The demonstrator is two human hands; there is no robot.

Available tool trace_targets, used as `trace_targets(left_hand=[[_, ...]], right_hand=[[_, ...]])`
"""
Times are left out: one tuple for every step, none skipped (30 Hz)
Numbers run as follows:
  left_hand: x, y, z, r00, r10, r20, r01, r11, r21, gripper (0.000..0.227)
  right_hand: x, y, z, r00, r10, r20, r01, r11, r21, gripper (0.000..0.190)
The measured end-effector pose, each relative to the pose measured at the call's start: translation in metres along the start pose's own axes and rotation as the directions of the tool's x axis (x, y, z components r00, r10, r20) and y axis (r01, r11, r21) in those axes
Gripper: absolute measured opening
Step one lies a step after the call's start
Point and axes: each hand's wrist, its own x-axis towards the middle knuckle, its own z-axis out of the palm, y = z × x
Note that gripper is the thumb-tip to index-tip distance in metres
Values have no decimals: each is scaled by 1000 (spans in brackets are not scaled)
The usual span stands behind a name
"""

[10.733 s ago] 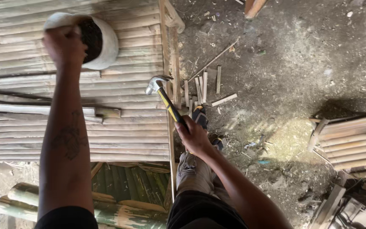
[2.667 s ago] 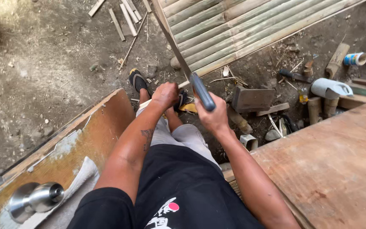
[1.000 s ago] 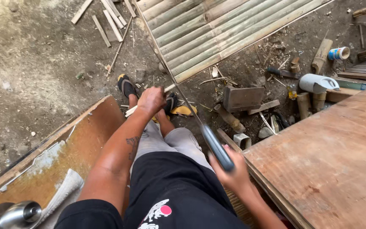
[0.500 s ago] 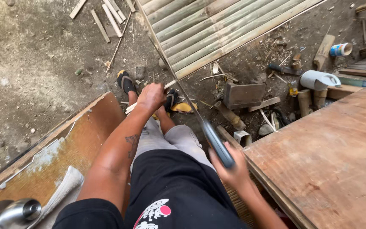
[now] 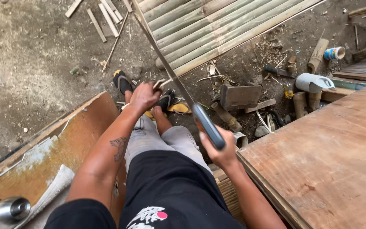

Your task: The person assembles a bamboo structure by hammering nails into bamboo strips and securing them to a larger bamboo frame. They use a hammer and a hand saw to cut and fit the pieces, working methodically to build the structure.

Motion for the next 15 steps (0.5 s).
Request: trace_targets(left_hand=[[-7,0,1,1000,-13,-22,12,999,-53,33],[-9,1,2,999,-21,-43,16,994,-106,33],[-9,1,3,998,-30,-64,19,987,-158,34],[-7,1,2,999,-30,-46,24,993,-112,34],[-4,0,1,999,-31,-27,29,997,-66,34],[-9,-1,6,999,-40,3,40,999,-24,35],[-12,-2,10,998,-48,34,47,999,18,36],[-7,-3,9,997,-48,54,44,997,65,37],[-1,-3,8,996,-49,74,41,993,113,38],[4,-1,8,997,-51,58,42,989,143,37],[8,1,10,998,-51,41,43,984,174,37],[7,3,15,998,-60,30,53,979,198,36],[6,4,19,996,-77,43,67,975,211,35],[9,4,20,994,-94,51,80,970,228,35],[11,4,19,992,-111,58,93,965,246,34]], right_hand=[[-13,-1,-7,1000,5,17,-5,1000,5,17],[-18,-1,-10,1000,8,27,-8,1000,8,16],[-18,2,-10,999,10,37,-11,1000,12,15],[-12,7,-6,999,18,27,-18,1000,2,14],[-4,12,0,1000,25,17,-25,1000,-9,14],[-8,15,2,999,45,12,-45,999,-19,15],[-15,15,3,998,56,19,-55,998,-35,14],[-20,14,1,998,54,17,-53,998,-46,14],[-28,11,-3,999,51,16,-50,997,-58,13],[-45,4,-13,993,115,26,-112,989,-92,14],[-63,-4,-24,983,178,33,-173,977,-125,18],[-74,-10,-31,980,198,34,-192,974,-122,23],[-80,-14,-34,975,218,35,-212,970,-118,28],[-76,-17,-33,972,232,35,-227,968,-112,34],[-58,-13,-22,1000,-2,10,3,994,-107,30]])
